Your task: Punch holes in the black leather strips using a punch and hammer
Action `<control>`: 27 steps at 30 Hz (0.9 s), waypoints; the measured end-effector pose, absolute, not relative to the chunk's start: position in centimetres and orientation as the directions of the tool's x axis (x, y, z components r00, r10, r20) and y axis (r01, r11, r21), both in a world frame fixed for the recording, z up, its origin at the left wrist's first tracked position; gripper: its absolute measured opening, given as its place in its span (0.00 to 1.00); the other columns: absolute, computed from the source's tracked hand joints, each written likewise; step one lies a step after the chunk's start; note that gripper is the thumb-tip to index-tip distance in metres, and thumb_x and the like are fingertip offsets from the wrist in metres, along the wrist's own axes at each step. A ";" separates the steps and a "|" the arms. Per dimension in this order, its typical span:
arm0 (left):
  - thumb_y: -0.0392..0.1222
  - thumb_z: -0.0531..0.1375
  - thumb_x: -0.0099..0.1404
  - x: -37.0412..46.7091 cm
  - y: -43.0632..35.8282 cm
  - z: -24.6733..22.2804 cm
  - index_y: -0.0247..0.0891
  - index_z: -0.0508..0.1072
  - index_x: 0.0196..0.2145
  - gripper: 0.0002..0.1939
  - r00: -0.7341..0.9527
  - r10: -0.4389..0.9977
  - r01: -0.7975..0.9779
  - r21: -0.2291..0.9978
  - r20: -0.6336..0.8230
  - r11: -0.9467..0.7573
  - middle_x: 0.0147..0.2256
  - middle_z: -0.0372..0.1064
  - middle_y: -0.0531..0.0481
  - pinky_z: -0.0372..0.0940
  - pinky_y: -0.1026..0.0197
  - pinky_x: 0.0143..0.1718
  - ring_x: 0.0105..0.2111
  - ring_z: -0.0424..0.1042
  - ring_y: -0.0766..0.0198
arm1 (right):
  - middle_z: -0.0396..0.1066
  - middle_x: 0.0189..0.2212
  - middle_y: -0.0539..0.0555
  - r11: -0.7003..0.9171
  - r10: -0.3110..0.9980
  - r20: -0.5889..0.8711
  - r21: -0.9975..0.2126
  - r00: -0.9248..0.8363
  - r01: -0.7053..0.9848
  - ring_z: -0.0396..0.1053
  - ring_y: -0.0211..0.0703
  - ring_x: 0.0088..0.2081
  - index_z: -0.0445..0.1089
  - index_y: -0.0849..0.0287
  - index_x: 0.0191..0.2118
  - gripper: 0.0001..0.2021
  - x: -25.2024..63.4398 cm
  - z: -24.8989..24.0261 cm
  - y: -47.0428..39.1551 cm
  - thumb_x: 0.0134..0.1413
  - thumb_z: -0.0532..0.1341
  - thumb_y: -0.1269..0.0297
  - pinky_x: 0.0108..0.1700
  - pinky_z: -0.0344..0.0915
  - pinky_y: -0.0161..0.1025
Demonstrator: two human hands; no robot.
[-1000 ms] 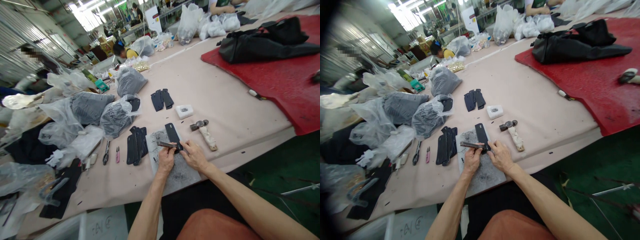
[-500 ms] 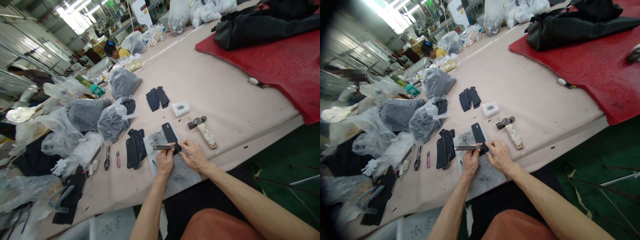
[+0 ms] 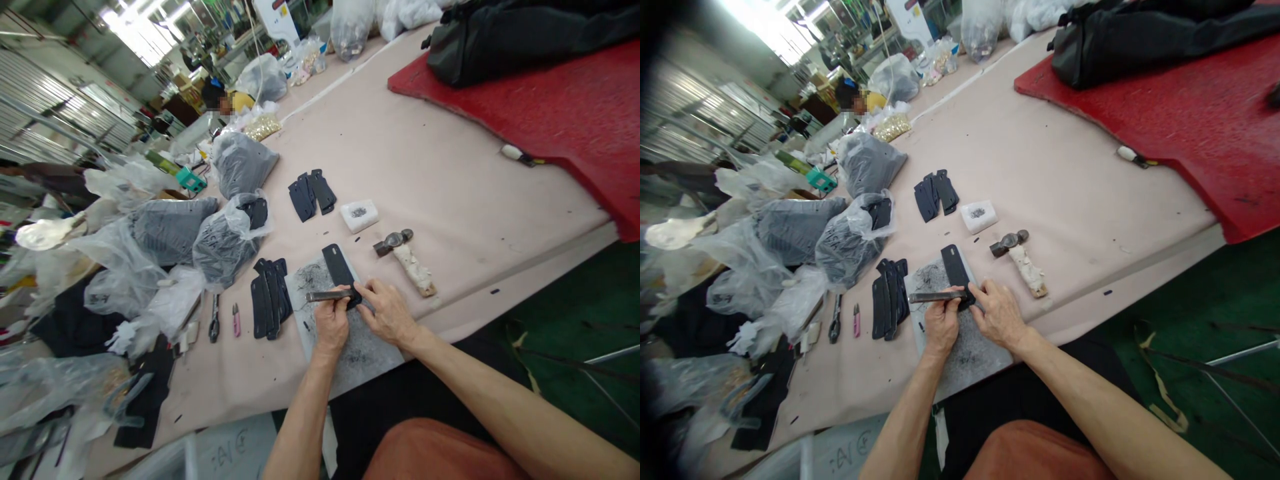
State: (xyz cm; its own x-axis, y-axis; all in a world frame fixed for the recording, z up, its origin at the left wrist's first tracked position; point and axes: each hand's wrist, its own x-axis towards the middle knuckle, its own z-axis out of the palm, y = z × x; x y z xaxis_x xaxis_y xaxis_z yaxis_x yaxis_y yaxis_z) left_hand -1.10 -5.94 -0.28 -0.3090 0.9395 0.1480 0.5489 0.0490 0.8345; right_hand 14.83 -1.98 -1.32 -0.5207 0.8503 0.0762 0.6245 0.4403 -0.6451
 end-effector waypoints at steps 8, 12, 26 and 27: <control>0.39 0.55 0.67 -1.1 -5.4 -0.8 0.41 0.76 0.41 0.09 -0.215 0.954 0.681 0.732 0.208 -0.006 0.41 0.76 0.45 0.67 0.51 0.50 0.44 0.74 0.55 | 0.67 0.45 0.60 0.434 0.841 0.041 -0.645 -0.539 0.629 0.65 0.50 0.44 0.63 0.58 0.62 0.24 14.7 -1.1 -2.0 0.61 0.55 0.62 0.45 0.60 0.43; 0.37 0.55 0.67 -1.2 -5.4 -1.1 0.40 0.75 0.41 0.10 -0.200 0.955 0.680 0.733 0.222 -0.028 0.41 0.76 0.45 0.66 0.51 0.50 0.45 0.73 0.55 | 0.67 0.47 0.59 0.430 0.854 0.080 -0.665 -0.514 0.610 0.66 0.49 0.45 0.65 0.57 0.60 0.22 16.6 0.0 -0.9 0.61 0.55 0.63 0.47 0.61 0.44; 0.32 0.57 0.63 -0.8 -4.8 -0.6 0.39 0.71 0.33 0.05 -0.141 0.947 0.766 0.638 0.288 -0.080 0.33 0.73 0.47 0.63 0.54 0.45 0.38 0.70 0.57 | 0.68 0.28 0.52 -0.343 0.865 -0.474 -0.798 -0.164 0.495 0.68 0.42 0.27 0.64 0.58 0.41 0.17 21.5 0.6 5.7 0.42 0.63 0.67 0.27 0.61 0.36; 0.32 0.57 0.63 -0.7 -4.8 -0.6 0.39 0.70 0.32 0.05 -0.138 0.948 0.770 0.633 0.286 -0.079 0.32 0.72 0.47 0.63 0.55 0.44 0.37 0.70 0.57 | 0.67 0.27 0.50 -0.453 0.815 -0.531 -0.834 -0.232 0.317 0.67 0.40 0.25 0.62 0.57 0.42 0.18 21.4 0.9 5.6 0.42 0.63 0.67 0.24 0.60 0.34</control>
State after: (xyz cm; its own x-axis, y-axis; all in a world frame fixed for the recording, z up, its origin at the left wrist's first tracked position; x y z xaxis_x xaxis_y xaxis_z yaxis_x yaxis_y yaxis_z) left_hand -0.73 -4.81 -0.63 -0.1375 0.9484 0.2858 0.7705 -0.0789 0.6326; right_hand 21.36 5.58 0.87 -0.2318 0.8152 -0.5308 0.3167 -0.4527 -0.8335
